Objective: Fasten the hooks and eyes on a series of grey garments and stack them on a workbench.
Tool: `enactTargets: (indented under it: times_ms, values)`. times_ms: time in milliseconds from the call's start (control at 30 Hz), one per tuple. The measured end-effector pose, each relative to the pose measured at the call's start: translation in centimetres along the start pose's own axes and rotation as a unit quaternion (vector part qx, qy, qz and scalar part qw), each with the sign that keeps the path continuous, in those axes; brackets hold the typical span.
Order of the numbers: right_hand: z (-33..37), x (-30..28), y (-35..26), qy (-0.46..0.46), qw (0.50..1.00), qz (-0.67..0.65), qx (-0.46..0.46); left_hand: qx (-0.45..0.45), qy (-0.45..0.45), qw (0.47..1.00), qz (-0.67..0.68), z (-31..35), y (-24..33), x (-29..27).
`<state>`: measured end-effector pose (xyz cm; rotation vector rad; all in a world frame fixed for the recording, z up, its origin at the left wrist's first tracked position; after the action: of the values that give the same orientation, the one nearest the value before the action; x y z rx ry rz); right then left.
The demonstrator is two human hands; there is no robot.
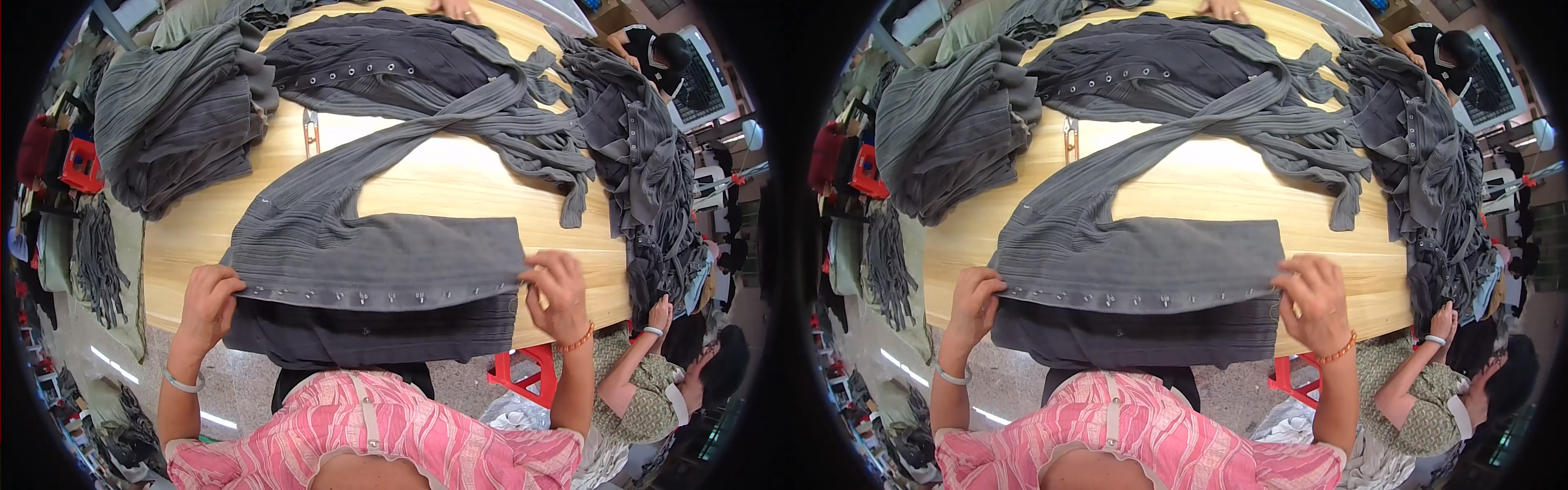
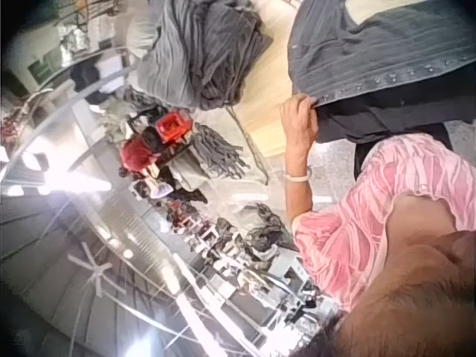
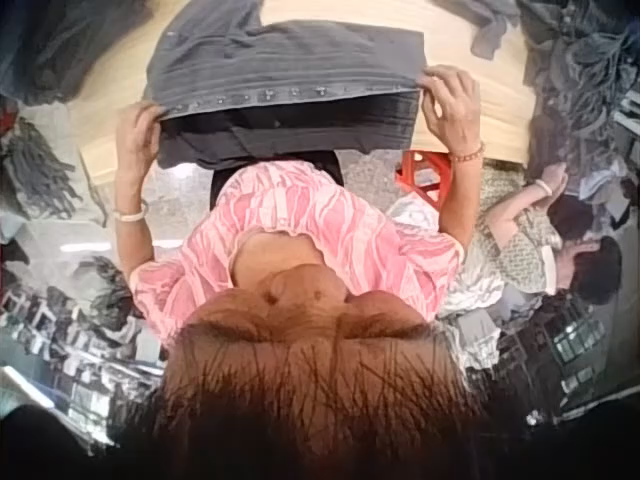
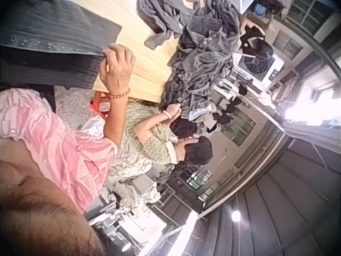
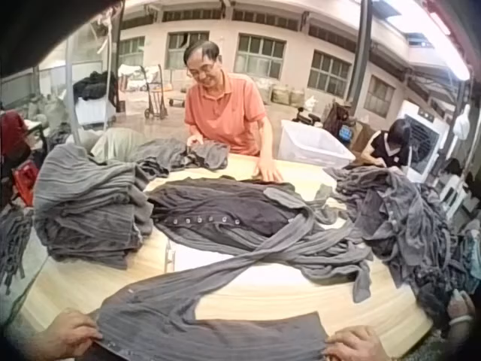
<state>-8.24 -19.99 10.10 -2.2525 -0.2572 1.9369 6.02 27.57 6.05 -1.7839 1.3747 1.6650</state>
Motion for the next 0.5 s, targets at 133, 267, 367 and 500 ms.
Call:
enactTargets:
  times_ms: [133, 267, 367, 500]
  values:
    - [3.5, 2.3, -0.5, -0.156, 0.983, -0.005, 0.102, -0.003, -0.112, 0.992, 0.050, -1.8, 1.4, 0.1]
    - [1.0, 4.5, -1.0, -0.013, 0.990, -0.083, 0.113, 0.053, -0.053, 0.995, 0.073, -6.0, 2.3, 2.0]
    - [-0.5, 9.6, -1.4, 0.061, 0.974, -0.169, 0.141, 0.116, -0.076, 0.986, 0.096, -11.1, 3.3, 6.0]
    - [-3.0, 13.4, 1.0, 0.046, 0.990, -0.064, 0.121, 0.126, -0.118, 0.984, -0.045, -14.4, 0.1, 12.0]
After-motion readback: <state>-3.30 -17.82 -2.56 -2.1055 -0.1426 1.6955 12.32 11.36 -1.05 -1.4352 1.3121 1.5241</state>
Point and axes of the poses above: each hand's wrist, its own z-axis away from the middle knuckle, its own x-axis out of the palm, y = z × x, the point moved 2 cm from there along -z, towards the middle knuckle, and after that the axes turned 10 degrees about x, right-handed, at the moved point
